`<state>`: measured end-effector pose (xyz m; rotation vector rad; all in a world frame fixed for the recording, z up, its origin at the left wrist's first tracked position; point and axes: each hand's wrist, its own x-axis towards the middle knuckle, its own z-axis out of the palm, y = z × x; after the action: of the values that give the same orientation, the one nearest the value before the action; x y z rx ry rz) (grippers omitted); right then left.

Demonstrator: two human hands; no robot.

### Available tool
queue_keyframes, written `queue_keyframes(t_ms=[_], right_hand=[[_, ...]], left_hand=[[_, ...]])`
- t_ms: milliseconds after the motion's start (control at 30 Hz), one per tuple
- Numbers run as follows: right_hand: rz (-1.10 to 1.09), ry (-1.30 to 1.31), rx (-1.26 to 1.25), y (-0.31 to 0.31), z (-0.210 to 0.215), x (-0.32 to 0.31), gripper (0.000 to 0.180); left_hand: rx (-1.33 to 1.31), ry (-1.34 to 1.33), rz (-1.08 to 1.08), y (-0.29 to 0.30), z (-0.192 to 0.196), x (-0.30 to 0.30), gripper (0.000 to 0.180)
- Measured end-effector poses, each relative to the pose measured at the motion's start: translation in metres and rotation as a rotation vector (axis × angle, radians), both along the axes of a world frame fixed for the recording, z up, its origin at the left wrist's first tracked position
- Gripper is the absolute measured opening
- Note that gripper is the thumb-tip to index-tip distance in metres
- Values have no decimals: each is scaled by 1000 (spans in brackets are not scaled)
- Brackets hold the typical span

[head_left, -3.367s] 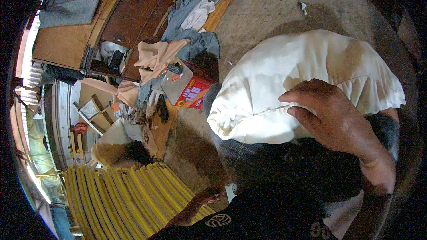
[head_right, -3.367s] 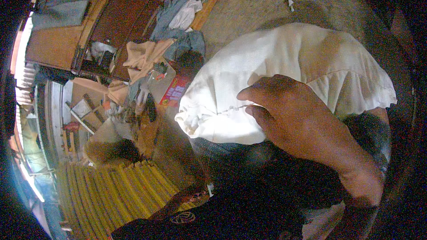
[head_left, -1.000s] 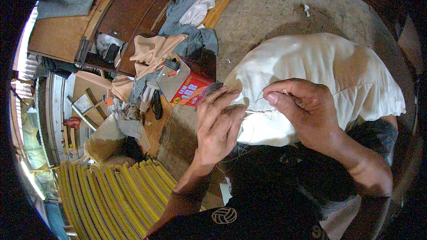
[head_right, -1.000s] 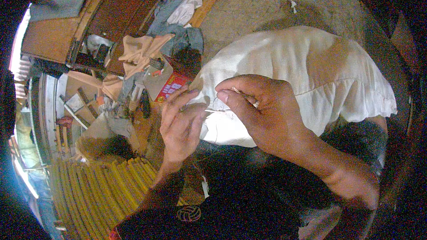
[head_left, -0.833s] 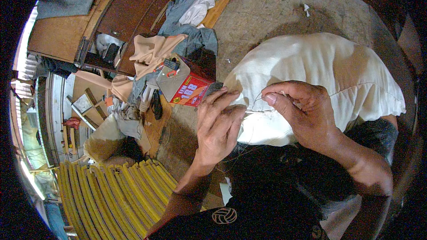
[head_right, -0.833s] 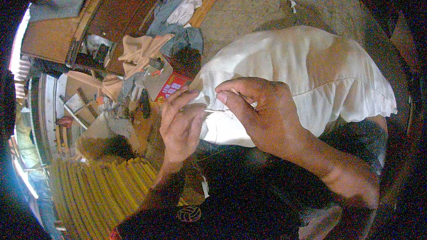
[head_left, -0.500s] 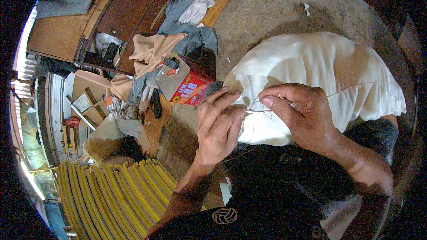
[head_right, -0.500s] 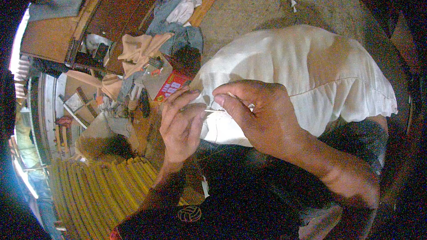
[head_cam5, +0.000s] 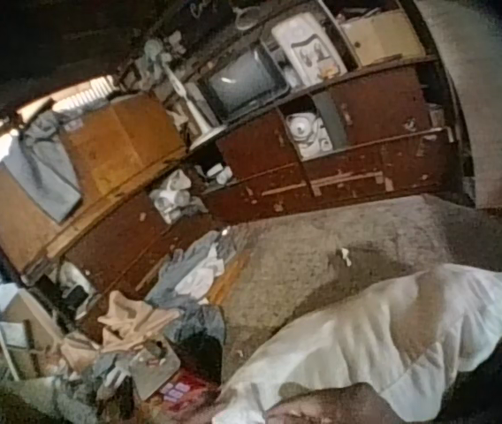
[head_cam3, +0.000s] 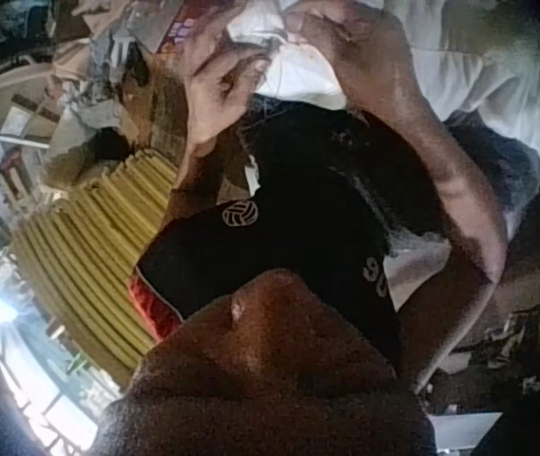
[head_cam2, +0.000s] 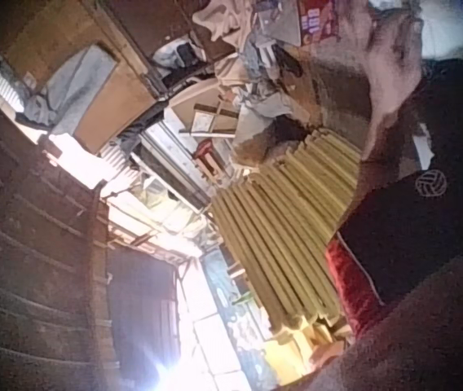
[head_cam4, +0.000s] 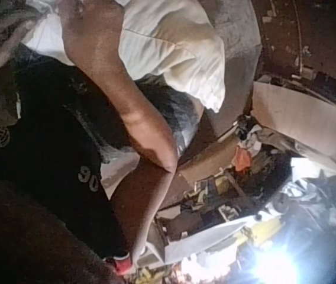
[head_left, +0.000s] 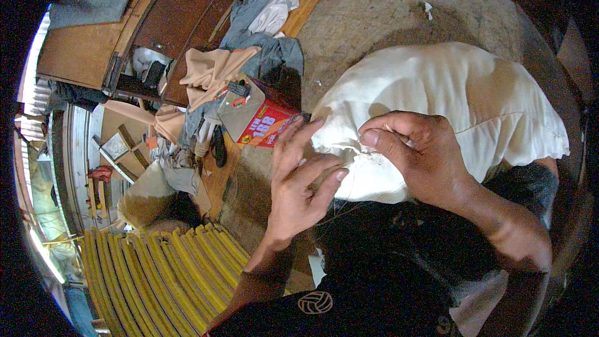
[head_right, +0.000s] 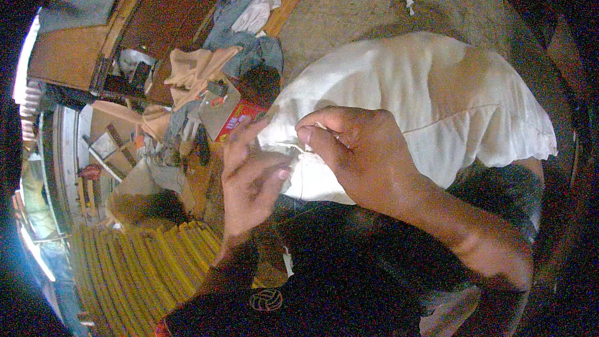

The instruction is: The person hand-sews a white pillow using a needle and thread. They repeatedly insert the needle through the fabric and pull the thread to close a seam, working continuously on the same area.

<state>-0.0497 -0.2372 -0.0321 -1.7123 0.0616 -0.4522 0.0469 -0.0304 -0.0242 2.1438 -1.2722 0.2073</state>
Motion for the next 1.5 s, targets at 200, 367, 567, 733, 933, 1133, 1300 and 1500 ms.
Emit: queue_keyframes(t_ms=[200,367,567,733,933,1133,1300,1500], right_hand=[[-27,-10,-76,3,2,-1,21],[2,51,-80,0,4,-1,23],[97,159,93,-6,6,2,27],[137,193,157,-11,7,3,29],[207,247,236,-12,5,5,27],[226,266,235,-13,-1,9,24],[204,256,239,-15,1,8,23],[211,340,265,-13,8,10,28]], left_hand=[[79,59,0,4,0,-1,21],[24,178,21,1,6,-2,18],[-34,261,32,1,1,0,17],[-62,261,9,-3,-2,1,17],[-118,262,-22,-8,-10,2,17],[-223,136,-3,-7,-27,-5,18],[-230,-179,-98,-2,-28,-7,17],[-186,-241,-118,1,-17,-14,15]])
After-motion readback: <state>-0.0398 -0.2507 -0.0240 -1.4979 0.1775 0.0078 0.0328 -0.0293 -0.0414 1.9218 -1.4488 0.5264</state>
